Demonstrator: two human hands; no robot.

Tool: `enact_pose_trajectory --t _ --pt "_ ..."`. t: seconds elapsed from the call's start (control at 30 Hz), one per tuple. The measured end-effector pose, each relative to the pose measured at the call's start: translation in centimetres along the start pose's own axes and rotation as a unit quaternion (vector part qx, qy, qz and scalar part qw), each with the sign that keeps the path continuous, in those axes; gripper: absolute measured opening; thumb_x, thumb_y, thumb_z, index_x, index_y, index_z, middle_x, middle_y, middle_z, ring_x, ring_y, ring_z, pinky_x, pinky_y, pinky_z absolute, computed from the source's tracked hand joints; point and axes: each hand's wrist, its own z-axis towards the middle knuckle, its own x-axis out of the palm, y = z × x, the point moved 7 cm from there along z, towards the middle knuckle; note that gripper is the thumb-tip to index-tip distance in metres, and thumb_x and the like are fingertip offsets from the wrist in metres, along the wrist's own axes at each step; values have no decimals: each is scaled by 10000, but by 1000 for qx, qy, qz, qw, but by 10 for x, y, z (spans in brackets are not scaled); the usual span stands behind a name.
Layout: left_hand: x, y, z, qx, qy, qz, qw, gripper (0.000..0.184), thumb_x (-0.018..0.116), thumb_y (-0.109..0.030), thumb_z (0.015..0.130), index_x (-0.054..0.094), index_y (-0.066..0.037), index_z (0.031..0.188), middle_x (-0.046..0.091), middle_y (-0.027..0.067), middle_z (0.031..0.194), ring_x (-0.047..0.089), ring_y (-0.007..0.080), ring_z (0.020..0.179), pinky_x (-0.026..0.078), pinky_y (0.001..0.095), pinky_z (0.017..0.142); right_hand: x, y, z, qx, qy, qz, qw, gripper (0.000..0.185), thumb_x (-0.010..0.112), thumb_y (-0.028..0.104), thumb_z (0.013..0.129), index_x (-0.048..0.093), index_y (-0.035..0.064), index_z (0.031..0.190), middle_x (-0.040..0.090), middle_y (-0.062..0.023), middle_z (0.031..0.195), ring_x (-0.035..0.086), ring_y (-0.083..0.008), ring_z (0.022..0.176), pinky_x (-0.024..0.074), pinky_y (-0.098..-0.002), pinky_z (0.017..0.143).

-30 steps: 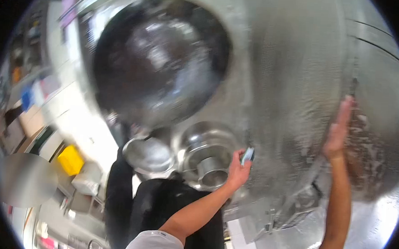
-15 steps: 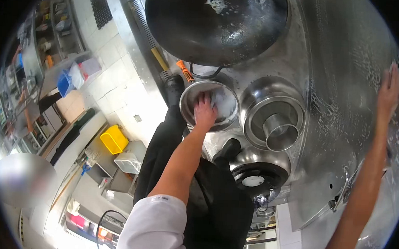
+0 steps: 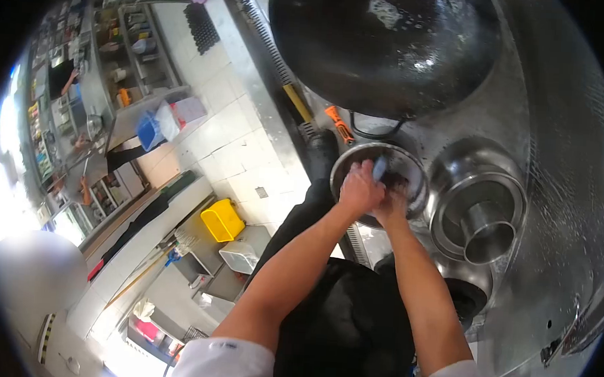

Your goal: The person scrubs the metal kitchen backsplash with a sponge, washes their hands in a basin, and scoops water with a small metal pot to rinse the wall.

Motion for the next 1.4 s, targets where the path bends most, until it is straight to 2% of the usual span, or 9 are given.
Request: enact_pose_trajectory --t 0.27,0.63,0.77,0.83,0.93,1.0,1.03,1.3,1.4 --pt "-174 49 21 -177 -120 -121 969 493 624 -280 833 577 33 1211 655 294 1095 642 433 996 493 480 892 55 -63 63 19 153 35 987 541 470 424 940 598 25 1282 566 -184 1362 525 -355 1259 376 -454 1094" --pt "-85 152 165 -223 -355 11 908 617 729 -166 775 440 -3 1294 569 248 1124 562 420 1100 457 491 953 -1 -42 3 31 51 153 986 445 453 351 987 586 61 1298 629 -254 1218 601 -412 1136 458 -450 994" --pt "-116 169 154 -151 -333 -10 931 572 767 -155 737 507 9 1219 568 217 1081 582 393 1036 476 477 911 -88 32 -31 41 84 332 939 434 496 395 987 650 64 1223 638 -235 1216 639 -372 1094 485 -413 956" --pt "-124 164 121 -127 -174 -421 881 527 727 -132 772 508 24 1225 593 191 1058 609 351 1001 496 441 865 -94 39 -40 11 38 379 925 430 522 372 996 631 42 1249 675 -202 1176 671 -318 1067 498 -377 936" --pt "-136 148 57 45 -133 -276 951 352 604 -53 861 536 -4 1203 624 130 1041 632 249 953 522 366 814 -124 62 -51 -22 2 546 838 459 564 308 1001 544 15 1354 655 -166 1244 642 -256 1130 482 -371 960" --pt "-122 131 17 -80 -11 -494 866 364 599 -35 863 552 -17 1224 623 96 1088 622 212 994 518 369 854 -144 68 -61 -17 -14 703 711 562 606 274 993 423 -1 1447 591 -129 1334 561 -218 1225 431 -359 1023" --pt "-125 80 -14 -166 55 -680 712 365 604 -19 857 563 -27 1220 625 91 1104 625 211 995 520 371 864 -156 62 -66 -16 -23 701 712 562 606 274 993 423 -1 1447 591 -129 1334 561 -218 1225 431 -359 1023" --pt "-74 -109 -94 -172 270 -716 621 405 702 -91 884 548 -38 1255 641 61 1120 618 172 1015 492 339 908 -256 -33 -156 -80 -17 571 817 580 779 386 831 572 -10 1200 618 -51 1167 549 -228 1157 392 -341 1040" --pt "-68 -113 -83 -98 114 -640 754 359 722 -160 895 574 -56 1205 662 51 1093 628 148 987 496 321 897 -262 -125 -192 46 -190 355 914 592 751 449 827 641 -48 1128 630 -151 1217 583 -290 1146 408 -358 1028"
